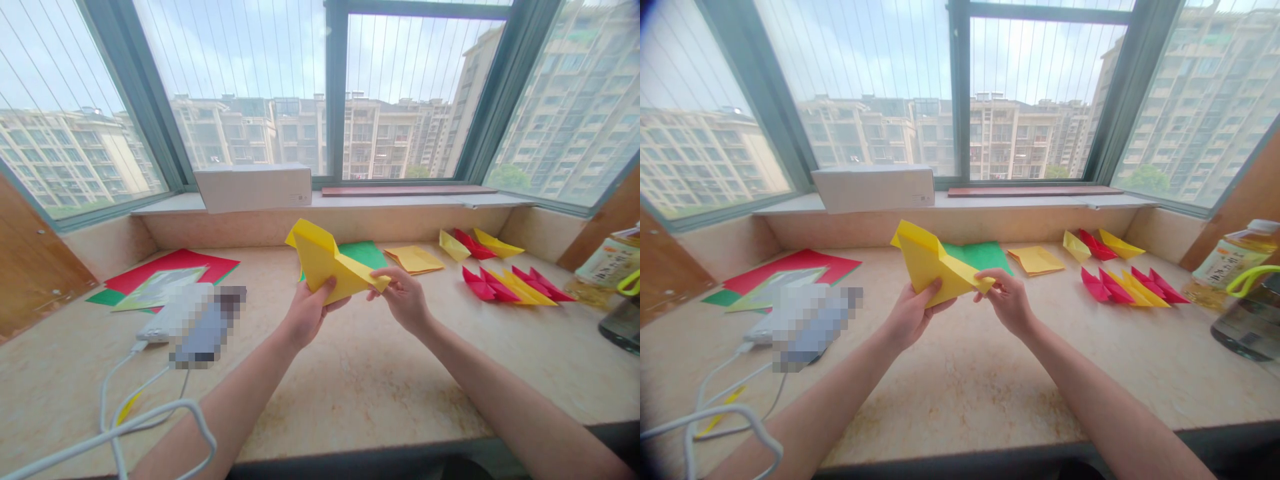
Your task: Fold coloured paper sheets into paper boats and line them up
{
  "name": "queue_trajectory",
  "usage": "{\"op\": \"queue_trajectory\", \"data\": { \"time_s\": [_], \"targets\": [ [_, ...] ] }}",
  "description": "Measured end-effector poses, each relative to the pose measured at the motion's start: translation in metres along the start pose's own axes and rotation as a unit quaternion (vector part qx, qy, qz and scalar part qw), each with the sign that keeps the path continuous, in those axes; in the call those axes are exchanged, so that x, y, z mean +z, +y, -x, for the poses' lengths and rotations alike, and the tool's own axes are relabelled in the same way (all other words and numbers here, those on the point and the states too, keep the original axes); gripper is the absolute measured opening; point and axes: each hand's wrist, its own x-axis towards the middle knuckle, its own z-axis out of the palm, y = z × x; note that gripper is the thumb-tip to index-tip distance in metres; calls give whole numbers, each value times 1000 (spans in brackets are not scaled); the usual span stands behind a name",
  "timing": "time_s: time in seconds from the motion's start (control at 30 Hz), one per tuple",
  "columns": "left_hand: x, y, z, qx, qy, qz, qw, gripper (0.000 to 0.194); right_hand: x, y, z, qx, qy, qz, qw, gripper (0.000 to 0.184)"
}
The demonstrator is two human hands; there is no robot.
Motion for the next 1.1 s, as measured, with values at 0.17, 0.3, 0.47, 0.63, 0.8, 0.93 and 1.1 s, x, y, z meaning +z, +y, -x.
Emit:
{"op": "queue_trajectory", "data": {
  "time_s": [0.17,0.3,0.47,0.63,0.8,0.93,1.1],
  "targets": [
    [-1,0,-1,-16,16,1,1000,38,-8,-3,-4,-96,-62,75,991,17],
    [-4,0,-2,-18,27,-1,999,38,-14,-4,-6,-124,-103,102,982,20],
    [-4,-2,-3,1,11,-44,999,38,-10,4,-2,-68,-62,65,994,13],
    [-2,-7,-2,35,-3,-77,996,38,5,1,0,62,19,-49,997,18],
    [-1,-9,0,13,-7,-61,998,37,8,-9,-2,103,8,-86,991,25],
    [0,-7,0,-5,4,-43,999,35,7,-13,-2,131,-35,-130,982,23],
    [0,-5,0,-18,11,-43,999,35,6,-15,-1,204,-92,-245,943,21]
  ]
}}
